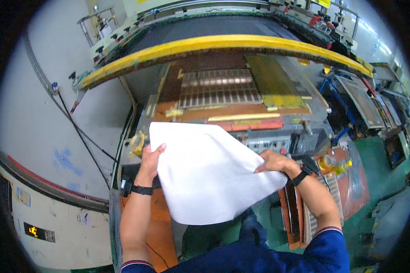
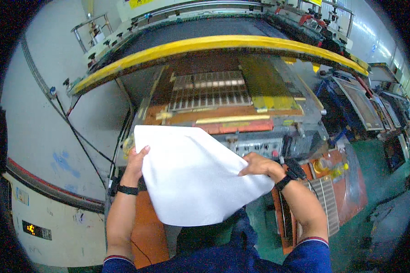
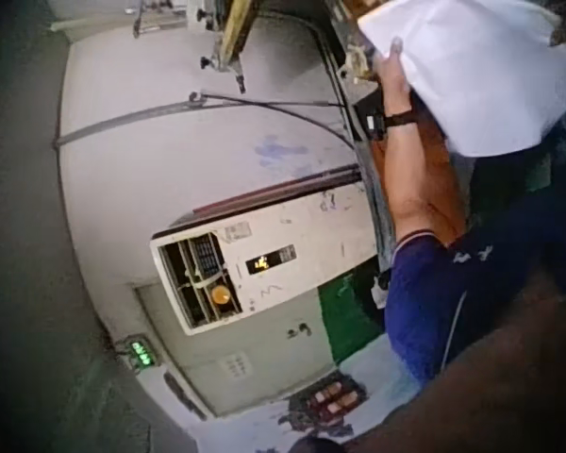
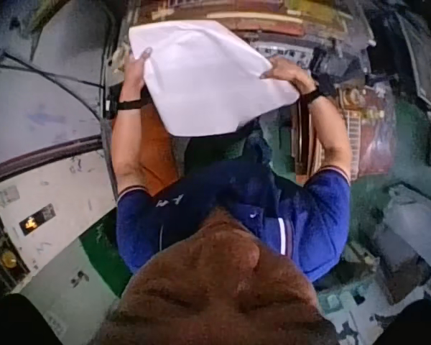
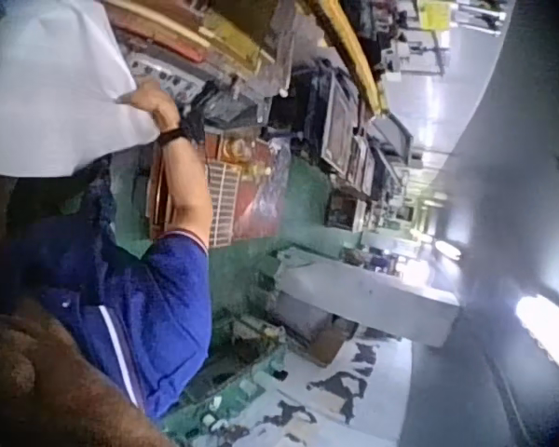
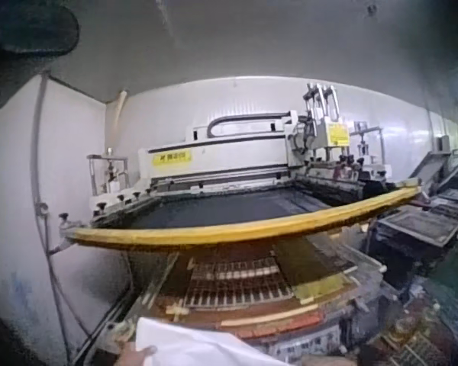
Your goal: Operating a silk-screen printing machine to print patterns on panels and organizing the finished products.
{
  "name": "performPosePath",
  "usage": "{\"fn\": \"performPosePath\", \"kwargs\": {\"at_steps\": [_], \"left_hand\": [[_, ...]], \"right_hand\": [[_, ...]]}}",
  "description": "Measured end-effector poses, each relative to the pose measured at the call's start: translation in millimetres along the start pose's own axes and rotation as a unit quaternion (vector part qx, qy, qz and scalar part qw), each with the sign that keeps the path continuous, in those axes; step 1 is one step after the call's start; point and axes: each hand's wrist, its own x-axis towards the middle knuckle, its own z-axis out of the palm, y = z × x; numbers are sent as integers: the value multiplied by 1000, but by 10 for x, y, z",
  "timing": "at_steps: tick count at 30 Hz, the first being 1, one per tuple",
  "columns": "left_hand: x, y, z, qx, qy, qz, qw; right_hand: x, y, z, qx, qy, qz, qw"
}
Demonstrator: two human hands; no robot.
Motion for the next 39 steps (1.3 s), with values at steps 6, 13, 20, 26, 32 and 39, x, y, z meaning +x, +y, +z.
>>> {"fn": "performPosePath", "kwargs": {"at_steps": [6, 13, 20, 26, 32, 39], "left_hand": [[1266, -158, 238, 50, 77, -50, 994], [2838, -478, 589, 34, 133, 25, 990], [3764, -958, 1025, 120, 104, -5, 987], [3873, -888, 811, 228, 102, 14, 968], [3817, -998, 692, 309, 80, 24, 947], [3699, -924, 503, 394, 66, 53, 915]], "right_hand": [[788, 502, -1574, 77, 178, -56, 979], [1782, 1417, -2065, -216, 458, -2, 863], [1705, 1694, -1726, -251, 402, 0, 881], [2056, 1581, -1548, -253, 366, -24, 895], [2213, 1703, -1293, -270, 351, -35, 896], [1980, 1323, -1480, -215, 319, -11, 923]]}}
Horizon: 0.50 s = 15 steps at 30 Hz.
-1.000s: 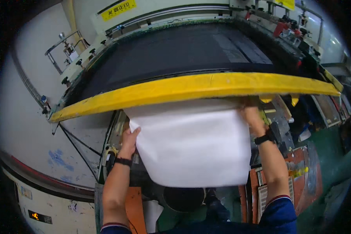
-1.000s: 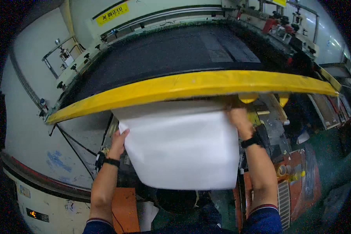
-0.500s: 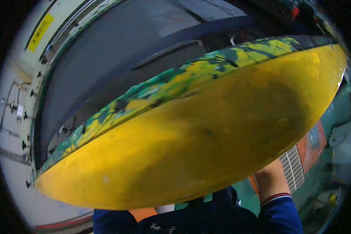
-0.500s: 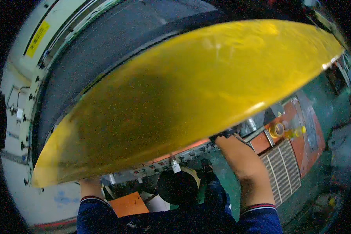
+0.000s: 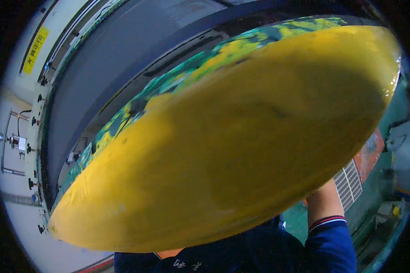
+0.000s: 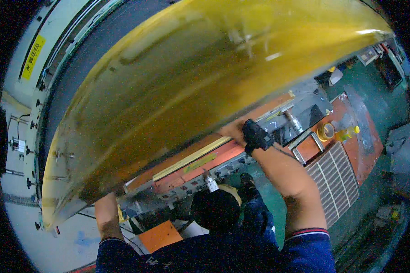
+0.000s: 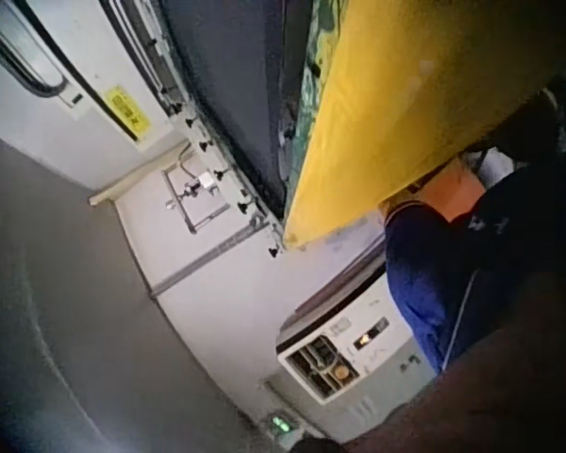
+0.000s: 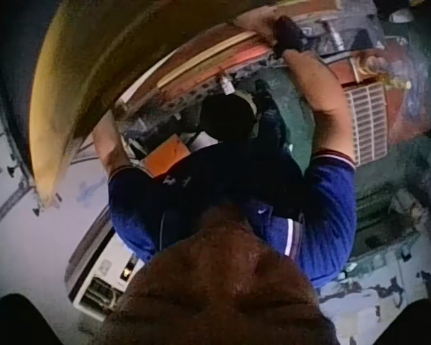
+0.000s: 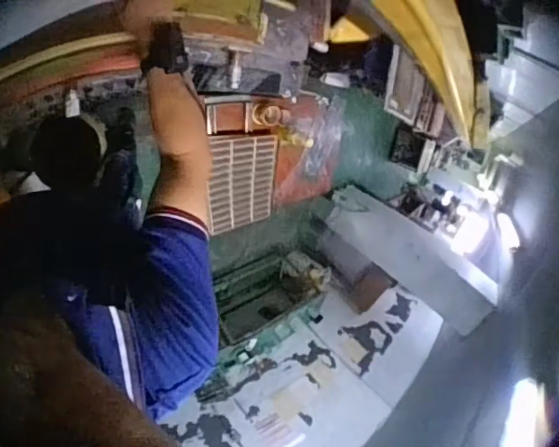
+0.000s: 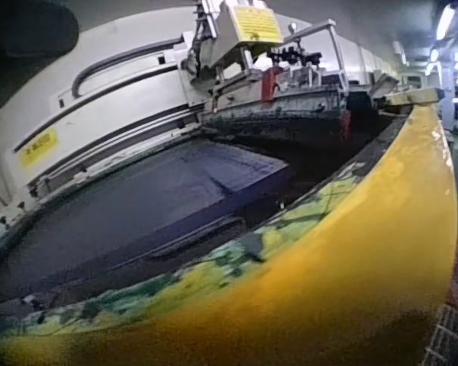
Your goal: Operating a silk-screen printing machine to print patterns on panels and organizing the finished products.
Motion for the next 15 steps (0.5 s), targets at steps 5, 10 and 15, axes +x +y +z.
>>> {"fn": "performPosePath", "kwargs": {"at_steps": [5, 10, 15], "left_hand": [[-116, -73, -15, 56, -12, 14, 998], [-165, -118, -132, 80, -11, 22, 996], [-174, -167, -178, 97, -16, 29, 995]], "right_hand": [[-19, 47, 128, 4, 17, 2, 1000], [-42, -7, 106, 6, 28, 1, 1000], [-49, -42, 72, 8, 32, 2, 999]]}}
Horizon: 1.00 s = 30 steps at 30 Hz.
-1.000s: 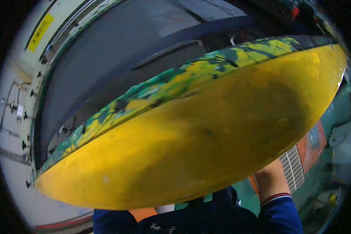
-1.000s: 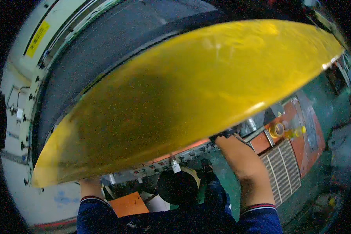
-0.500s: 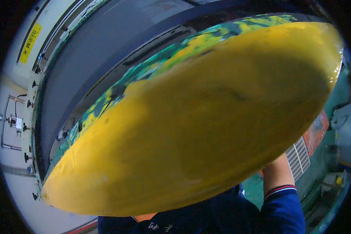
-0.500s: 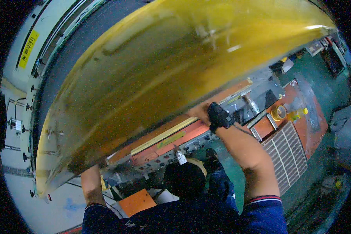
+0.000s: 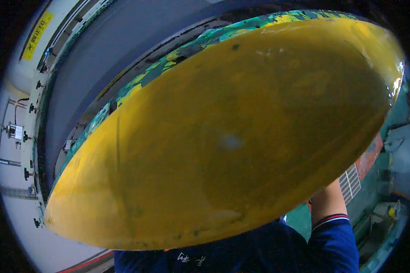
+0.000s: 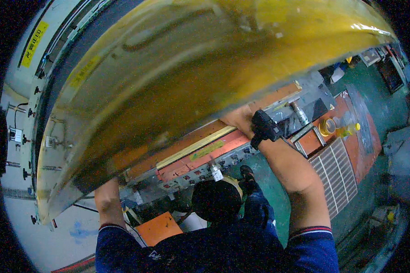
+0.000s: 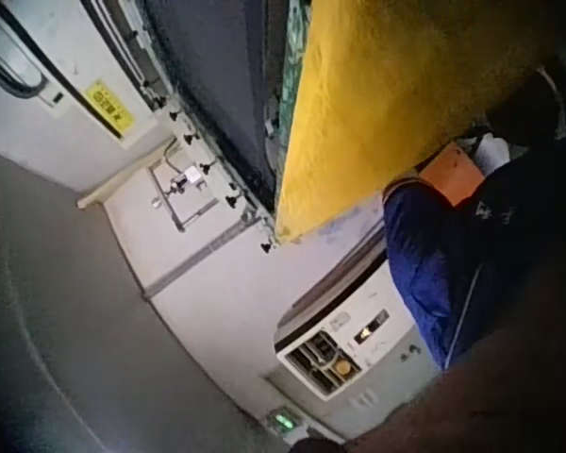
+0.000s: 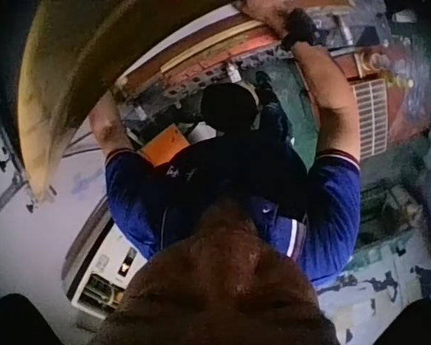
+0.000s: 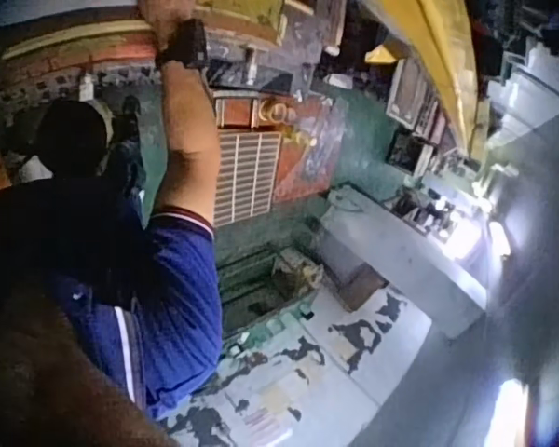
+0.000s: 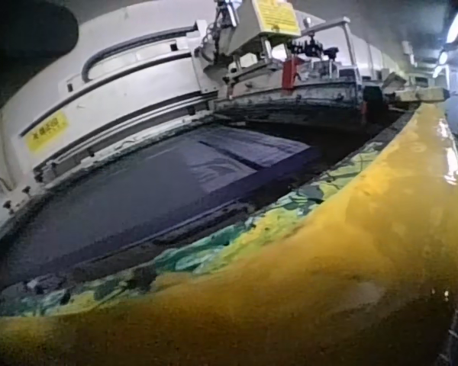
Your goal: Operating a silk-screen printing machine to print patterns on panels and organizing the finished products.
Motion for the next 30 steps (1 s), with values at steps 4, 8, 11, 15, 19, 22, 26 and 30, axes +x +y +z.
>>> {"fn": "performPosePath", "kwargs": {"at_steps": [4, 8, 11, 15, 19, 22, 26, 30], "left_hand": [[-7, -41, -12, 14, -3, 5, 1000], [-8, -79, -22, 29, -8, 11, 999], [-19, -116, -28, 36, -9, 15, 999], [-49, -163, -34, 50, -10, 22, 998], [-71, -195, -79, 66, -7, 30, 997], [-162, -236, -128, 81, -5, 38, 996], [-380, -269, -127, 114, -14, 67, 991], [-742, -575, -407, 192, 10, 106, 976]], "right_hand": [[-3, -18, -18, 2, 3, -1, 1000], [-6, -35, -32, 2, 5, 2, 1000], [-7, -49, -42, 0, 6, 2, 1000], [0, -75, -46, 1, 9, 0, 1000], [5, -89, -73, 4, 10, 3, 1000], [-8, -120, -92, 5, 11, 1, 1000], [-108, -81, -182, 8, 22, 6, 1000], [-63, -193, -70, 44, 37, -22, 998]]}}
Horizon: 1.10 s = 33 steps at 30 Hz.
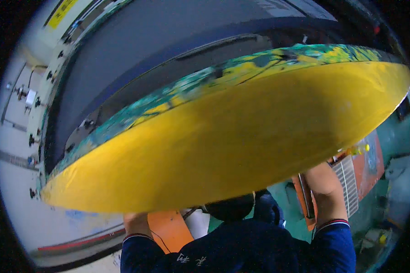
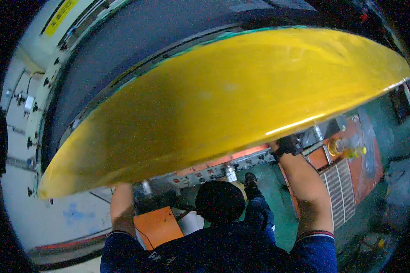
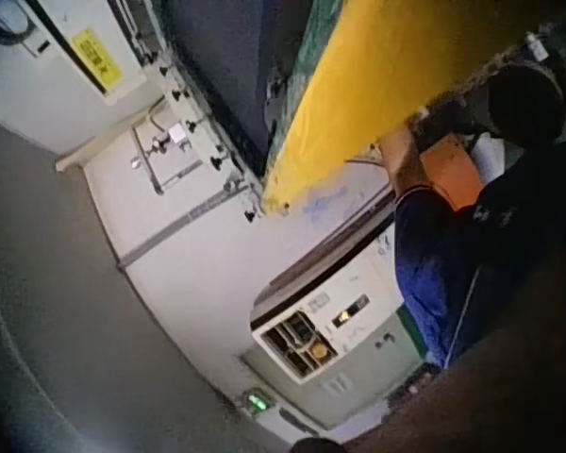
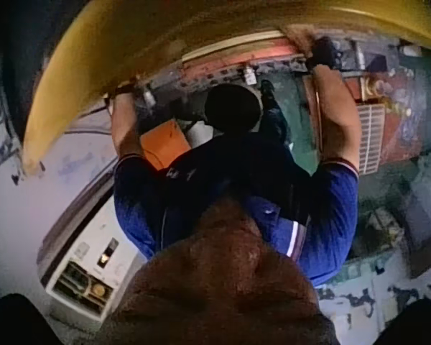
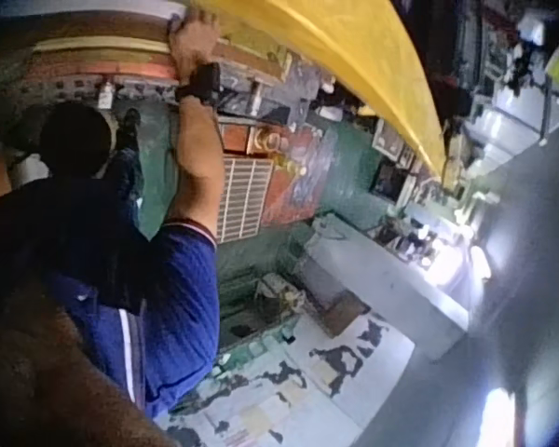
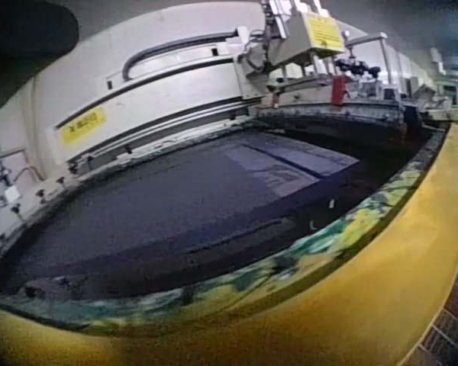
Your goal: Operating a silk-screen printing machine to print patterns on panels and organizing the finished products.
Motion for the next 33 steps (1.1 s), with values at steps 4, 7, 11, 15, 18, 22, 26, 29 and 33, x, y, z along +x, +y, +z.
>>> {"fn": "performPosePath", "kwargs": {"at_steps": [4, 7, 11, 15, 18, 22, 26, 29, 33], "left_hand": [[-229, -276, 81, 74, 33, 94, 992], [-370, -289, -2, 114, 57, 120, 985], [-252, 340, -294, 54, -85, -68, 993], [-287, 364, -369, 24, 21, 76, 997], [-300, 444, -513, -13, -62, 5, 998], [-798, 205, -733, -146, 59, 42, 987], [-1666, 130, -863, -291, 75, -54, 952], [-2450, -23, -870, -351, 62, -141, 924], [-3594, -214, -914, -296, -2, -238, 925]], "right_hand": [[-7, -31, -73, 32, 31, -33, 998], [29, -118, -53, -83, -153, 135, 975], [-83, 81, 100, -63, 27, 4, 998], [-81, 58, 81, -75, -16, 43, 996], [-213, -136, 51, -48, 51, 10, 997], [-701, -1045, 207, 190, 25, 3, 981], [-1550, -1664, 1023, 272, -119, 3, 955], [-1722, -1845, 1822, 304, -168, 71, 935], [-1545, -2098, 2436, 307, -176, 161, 921]]}}
